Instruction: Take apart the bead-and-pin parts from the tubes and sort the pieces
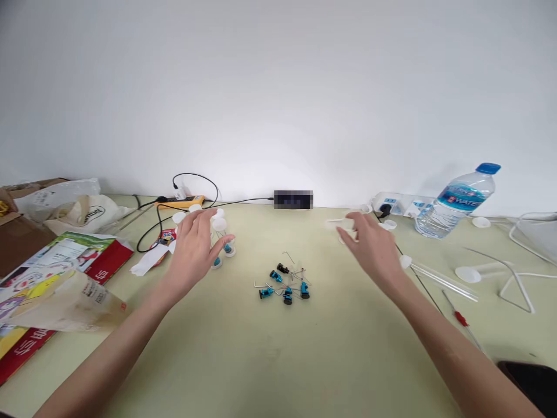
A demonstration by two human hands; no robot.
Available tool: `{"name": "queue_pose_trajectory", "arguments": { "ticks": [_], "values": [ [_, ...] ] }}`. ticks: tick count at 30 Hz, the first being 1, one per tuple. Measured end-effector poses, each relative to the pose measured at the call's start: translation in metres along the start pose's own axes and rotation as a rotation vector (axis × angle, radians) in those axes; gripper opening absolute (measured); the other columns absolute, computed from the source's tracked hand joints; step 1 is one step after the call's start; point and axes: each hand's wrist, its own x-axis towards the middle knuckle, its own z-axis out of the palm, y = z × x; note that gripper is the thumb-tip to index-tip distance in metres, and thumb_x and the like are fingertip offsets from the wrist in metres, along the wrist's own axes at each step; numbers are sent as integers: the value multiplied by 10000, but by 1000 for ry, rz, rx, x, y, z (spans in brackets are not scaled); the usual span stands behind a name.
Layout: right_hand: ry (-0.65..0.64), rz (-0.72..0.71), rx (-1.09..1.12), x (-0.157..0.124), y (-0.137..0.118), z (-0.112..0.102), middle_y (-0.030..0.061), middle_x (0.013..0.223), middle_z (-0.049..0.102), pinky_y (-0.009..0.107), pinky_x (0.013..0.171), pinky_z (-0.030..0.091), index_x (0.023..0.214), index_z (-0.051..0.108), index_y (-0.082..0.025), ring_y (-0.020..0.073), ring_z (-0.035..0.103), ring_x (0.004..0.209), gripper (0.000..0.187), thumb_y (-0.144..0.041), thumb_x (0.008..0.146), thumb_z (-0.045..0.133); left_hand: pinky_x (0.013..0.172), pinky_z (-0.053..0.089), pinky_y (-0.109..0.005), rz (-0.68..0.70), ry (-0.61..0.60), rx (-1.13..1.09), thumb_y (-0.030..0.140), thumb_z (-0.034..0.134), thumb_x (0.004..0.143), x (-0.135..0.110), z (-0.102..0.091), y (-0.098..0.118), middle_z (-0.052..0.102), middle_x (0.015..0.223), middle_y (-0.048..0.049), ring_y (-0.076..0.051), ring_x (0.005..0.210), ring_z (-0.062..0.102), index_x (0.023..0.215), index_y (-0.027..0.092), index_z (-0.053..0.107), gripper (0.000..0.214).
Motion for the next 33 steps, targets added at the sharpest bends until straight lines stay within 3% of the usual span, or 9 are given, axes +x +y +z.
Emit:
{"name": "queue_pose_trajectory", "arguments": {
  "ticks": [4,7,10,15,20,22,24,28,33],
  "values": [
    [26,-8,-177,9,34,18,164,1035,559,315,525,357,1273,459,-174,251,571,738,427,-390,931,321,913,321,-513,-117,-103,180,619,476,804,11,5,-17,598,1012,-201,-375,1090,443,1009,77,617,596],
    [-26,-71,-149,3,24,22,162,1142,534,312,533,383,1330,401,-194,245,585,769,431,-338,932,322,892,303,-530,-148,-152,238,625,478,793,11,19,-15,601,945,-199,-381,1054,440,803,99,672,561],
    [-56,-156,-115,-5,-3,13,155,1176,532,322,563,413,1316,414,-199,240,595,785,409,-326,945,295,873,305,-525,-172,-146,240,523,477,826,13,30,-13,603,901,-192,-378,1055,431,735,111,672,464],
    [-186,-272,48,-19,-46,-8,121,1192,527,337,649,448,1259,461,-219,212,598,792,363,-332,961,286,874,340,-492,-183,-62,95,356,495,826,20,25,-9,609,954,-158,-344,1062,447,823,123,619,264],
    [-419,-202,487,-45,-83,-28,66,1074,560,306,646,462,1265,394,-287,184,594,784,353,-439,952,332,832,429,-360,-96,11,-425,332,455,867,0,1,28,565,1125,-124,-239,1024,537,1119,153,427,310],
    [-503,-199,687,-58,-95,-36,51,1001,571,299,651,459,1288,320,-286,176,583,756,402,-491,943,329,748,452,-323,-79,-100,-580,375,455,873,-18,-3,52,583,1061,-126,-224,915,593,1127,150,396,344],
    [-534,-251,796,-70,-105,-41,34,893,577,290,610,434,1278,288,-260,170,546,673,454,-544,925,322,612,438,-275,4,-368,-713,435,423,892,-35,-5,75,608,907,-77,-187,723,616,1062,177,419,309],
    [-523,-303,655,-84,-113,-42,19,804,586,278,570,361,1064,393,-232,160,502,610,276,-471,946,322,591,404,-284,164,-555,-805,479,365,908,-53,-10,104,606,957,-105,-205,728,604,1061,187,416,333],
    [-440,-320,428,-79,-108,-39,-18,606,512,266,506,265,796,390,-224,142,446,494,227,-286,961,248,474,332,-222,-79,-811,-1055,405,494,851,-50,-16,107,514,664,24,-128,532,497,867,208,383,227]
  ]
}}
